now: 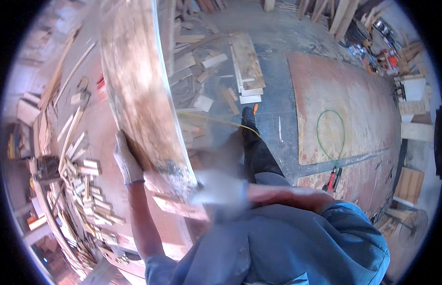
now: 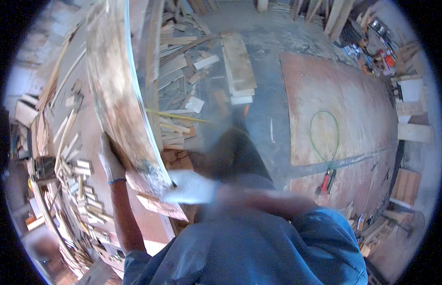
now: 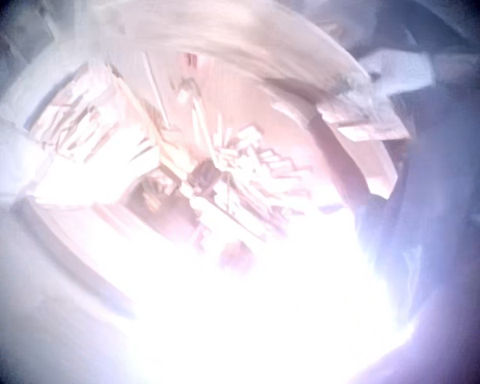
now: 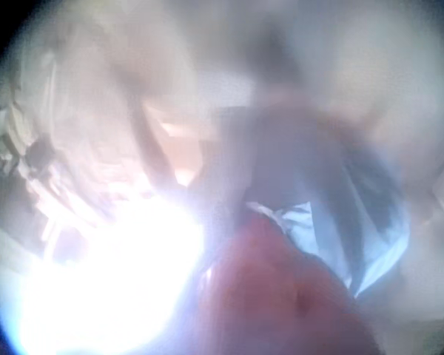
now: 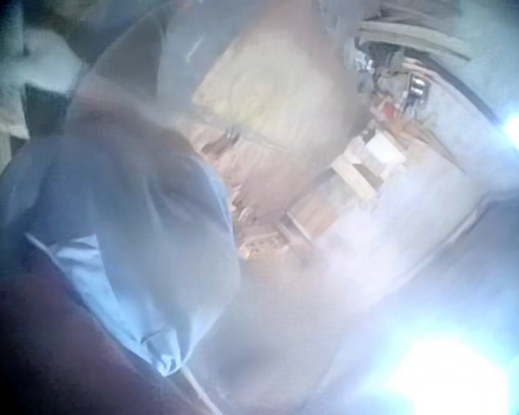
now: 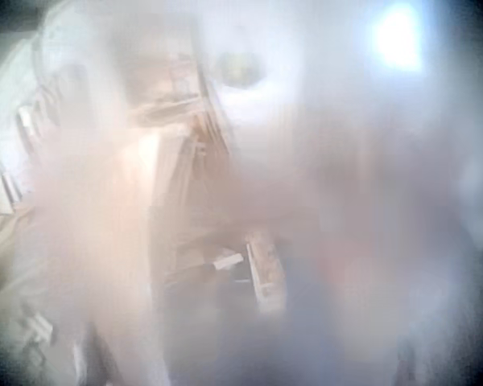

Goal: The person assembles a wooden frame by positioning small wooden pieces onto a larger board and securing them with a pneumatic nail gun. They repeatedly pick up pieces, align them, and drive nails into the joints. The person also uses a hammer to tap pieces into place and flips the assembly to work on different sides.

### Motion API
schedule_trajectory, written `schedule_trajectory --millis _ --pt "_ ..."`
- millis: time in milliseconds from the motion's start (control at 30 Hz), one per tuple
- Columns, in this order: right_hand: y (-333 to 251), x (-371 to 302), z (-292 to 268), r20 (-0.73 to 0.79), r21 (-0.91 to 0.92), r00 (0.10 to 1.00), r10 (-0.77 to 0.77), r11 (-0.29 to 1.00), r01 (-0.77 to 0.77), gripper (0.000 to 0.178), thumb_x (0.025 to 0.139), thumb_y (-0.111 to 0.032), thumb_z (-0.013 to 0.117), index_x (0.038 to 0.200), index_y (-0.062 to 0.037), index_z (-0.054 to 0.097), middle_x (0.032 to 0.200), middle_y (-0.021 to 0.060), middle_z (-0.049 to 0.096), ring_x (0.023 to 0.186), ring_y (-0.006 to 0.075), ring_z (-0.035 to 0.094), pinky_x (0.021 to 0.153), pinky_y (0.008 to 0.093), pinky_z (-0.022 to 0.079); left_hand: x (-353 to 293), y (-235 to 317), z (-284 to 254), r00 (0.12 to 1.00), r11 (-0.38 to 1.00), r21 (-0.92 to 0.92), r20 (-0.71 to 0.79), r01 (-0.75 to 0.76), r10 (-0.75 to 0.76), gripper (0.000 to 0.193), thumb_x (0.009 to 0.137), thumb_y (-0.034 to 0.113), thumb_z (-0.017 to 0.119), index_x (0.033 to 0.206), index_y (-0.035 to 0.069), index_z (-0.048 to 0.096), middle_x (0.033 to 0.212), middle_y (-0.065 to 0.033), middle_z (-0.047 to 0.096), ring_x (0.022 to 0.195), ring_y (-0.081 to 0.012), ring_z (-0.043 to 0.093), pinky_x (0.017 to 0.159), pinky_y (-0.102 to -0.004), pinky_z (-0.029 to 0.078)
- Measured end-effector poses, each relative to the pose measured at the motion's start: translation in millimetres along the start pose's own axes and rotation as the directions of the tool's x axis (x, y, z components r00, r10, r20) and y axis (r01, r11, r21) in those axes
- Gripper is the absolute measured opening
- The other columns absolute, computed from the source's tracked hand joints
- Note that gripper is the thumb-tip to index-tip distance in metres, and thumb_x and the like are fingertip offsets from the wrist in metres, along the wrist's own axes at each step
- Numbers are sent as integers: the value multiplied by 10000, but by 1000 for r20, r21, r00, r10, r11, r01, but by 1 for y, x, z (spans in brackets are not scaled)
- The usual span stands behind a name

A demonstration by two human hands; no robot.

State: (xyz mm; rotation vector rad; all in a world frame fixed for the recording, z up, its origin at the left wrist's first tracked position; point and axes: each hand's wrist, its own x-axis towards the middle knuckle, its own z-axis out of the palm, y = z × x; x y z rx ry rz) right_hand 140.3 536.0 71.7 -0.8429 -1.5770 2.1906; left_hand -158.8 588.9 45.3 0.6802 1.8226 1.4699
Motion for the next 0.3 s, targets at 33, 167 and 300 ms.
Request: schedule_trajectory --millis 33,167,300 --pt "-3 15 10 -44 73 996 -83 994 86 404 932 -277 784 1226 -11 709 1009 98 750 939 164 687 857 320 546 -14 -6 -31 997 994 96 -53 -52 57 380 1100 437 576 961 107 701 815 60 551 748 -58 492 648 -266 429" --pt "-29 49 18 -1 97 1000 -3 995 3 301 997 -237 704 1196 -15 745 999 76 775 904 176 720 865 328 585 -85 -43 -152 991 792 602 -18 -95 132 484 1087 430 570 970 -19 708 746 -78 613 731 -187 565 690 -385 487" --pt "-2 80 48 292 371 942 165 888 -271 527 1062 -273 599 1553 -87 548 1357 118 728 1226 225 710 1080 284 538 -146 -67 -215 988 625 767 -138 146 -62 493 1049 426 607 1228 -13 739 1120 -253 775 1039 -346 733 956 -432 540"
